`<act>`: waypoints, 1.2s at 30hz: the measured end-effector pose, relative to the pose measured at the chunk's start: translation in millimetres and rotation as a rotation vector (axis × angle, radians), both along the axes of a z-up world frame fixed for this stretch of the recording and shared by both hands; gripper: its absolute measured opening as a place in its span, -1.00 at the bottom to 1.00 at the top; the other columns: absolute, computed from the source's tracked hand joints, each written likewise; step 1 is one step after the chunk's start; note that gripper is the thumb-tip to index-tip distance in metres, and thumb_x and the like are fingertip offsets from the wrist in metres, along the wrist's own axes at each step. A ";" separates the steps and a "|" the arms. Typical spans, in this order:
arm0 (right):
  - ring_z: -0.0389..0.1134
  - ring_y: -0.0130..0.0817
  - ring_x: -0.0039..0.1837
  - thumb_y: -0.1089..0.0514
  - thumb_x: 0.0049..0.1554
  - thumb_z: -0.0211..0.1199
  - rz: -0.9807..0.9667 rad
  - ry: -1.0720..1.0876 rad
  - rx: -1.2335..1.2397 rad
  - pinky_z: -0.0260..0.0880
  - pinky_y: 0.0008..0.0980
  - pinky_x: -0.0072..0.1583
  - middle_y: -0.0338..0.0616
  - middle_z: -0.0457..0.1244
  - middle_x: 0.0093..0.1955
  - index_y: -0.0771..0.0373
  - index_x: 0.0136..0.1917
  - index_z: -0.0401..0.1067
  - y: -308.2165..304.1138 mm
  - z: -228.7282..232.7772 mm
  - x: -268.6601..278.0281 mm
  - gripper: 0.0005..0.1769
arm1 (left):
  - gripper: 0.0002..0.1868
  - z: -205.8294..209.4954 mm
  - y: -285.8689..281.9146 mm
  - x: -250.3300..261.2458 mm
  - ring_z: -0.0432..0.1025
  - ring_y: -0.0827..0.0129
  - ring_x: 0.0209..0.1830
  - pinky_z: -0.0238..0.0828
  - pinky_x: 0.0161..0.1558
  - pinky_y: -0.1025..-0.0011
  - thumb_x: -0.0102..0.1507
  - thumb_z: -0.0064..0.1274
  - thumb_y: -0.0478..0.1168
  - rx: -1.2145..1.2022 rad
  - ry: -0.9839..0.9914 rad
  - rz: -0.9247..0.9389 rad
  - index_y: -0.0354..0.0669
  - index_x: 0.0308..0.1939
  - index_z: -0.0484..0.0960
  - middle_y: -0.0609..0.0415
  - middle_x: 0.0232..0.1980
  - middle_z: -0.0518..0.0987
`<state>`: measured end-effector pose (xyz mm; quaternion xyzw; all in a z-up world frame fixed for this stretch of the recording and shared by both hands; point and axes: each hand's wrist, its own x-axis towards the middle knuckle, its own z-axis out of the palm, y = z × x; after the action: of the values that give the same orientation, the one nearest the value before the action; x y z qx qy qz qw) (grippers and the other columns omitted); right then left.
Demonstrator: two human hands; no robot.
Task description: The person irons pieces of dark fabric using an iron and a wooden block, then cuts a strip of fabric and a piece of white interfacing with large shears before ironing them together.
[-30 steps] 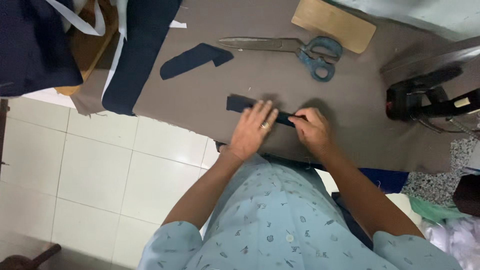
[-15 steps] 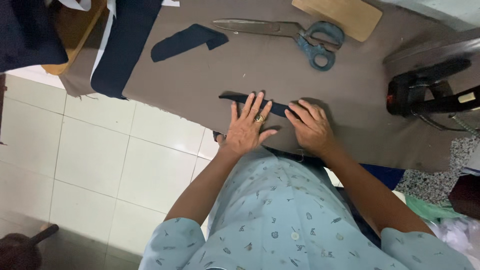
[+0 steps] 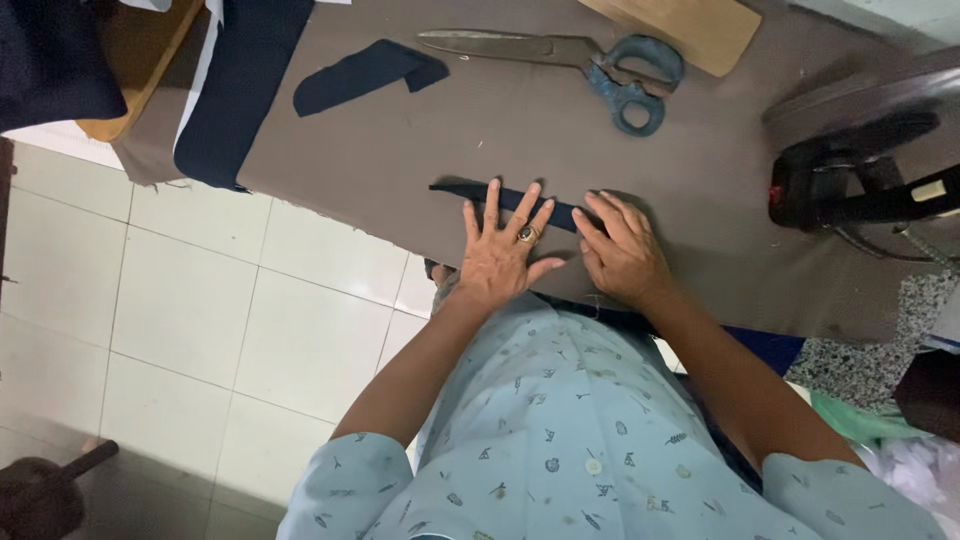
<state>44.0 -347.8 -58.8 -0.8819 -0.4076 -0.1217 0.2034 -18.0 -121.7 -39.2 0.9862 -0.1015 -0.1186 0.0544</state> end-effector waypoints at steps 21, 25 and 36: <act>0.29 0.19 0.21 0.27 0.23 0.59 -0.573 -0.214 0.721 0.37 -0.01 0.11 0.37 0.17 0.35 0.41 0.55 0.10 -265.3 -47.2 34.9 -0.16 | -0.05 -22.0 -5.4 -8.5 -0.27 -0.33 0.66 0.07 0.35 -0.50 0.26 -0.37 0.71 0.035 -0.214 0.029 0.61 0.64 -0.13 0.26 0.73 -0.25; 0.28 -0.21 0.22 0.40 0.45 0.49 -0.622 0.365 0.684 0.39 -0.05 0.41 -0.09 0.25 0.16 0.11 0.11 0.25 -228.6 29.8 66.5 -0.59 | -0.08 -24.1 -5.3 -10.9 -0.38 -0.32 0.67 -0.01 0.38 -0.52 0.29 -0.42 0.67 0.016 -0.188 0.026 0.60 0.64 -0.17 0.27 0.72 -0.35; 0.41 -0.01 -0.34 -0.21 0.30 0.27 -0.748 1.101 -0.095 0.38 -0.12 -0.32 0.24 0.34 -0.32 0.48 0.01 0.45 -14.2 189.9 2.4 -0.40 | -0.12 -14.6 -2.1 -4.5 -0.52 -0.35 0.66 -0.24 0.43 -0.54 0.30 -0.50 0.63 -0.084 0.007 0.043 0.61 0.64 -0.22 0.22 0.73 -0.44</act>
<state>46.4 -362.0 131.1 -0.9052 0.0844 0.3019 0.2869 -22.5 -123.8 -53.9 0.9846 -0.0851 -0.1166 0.0985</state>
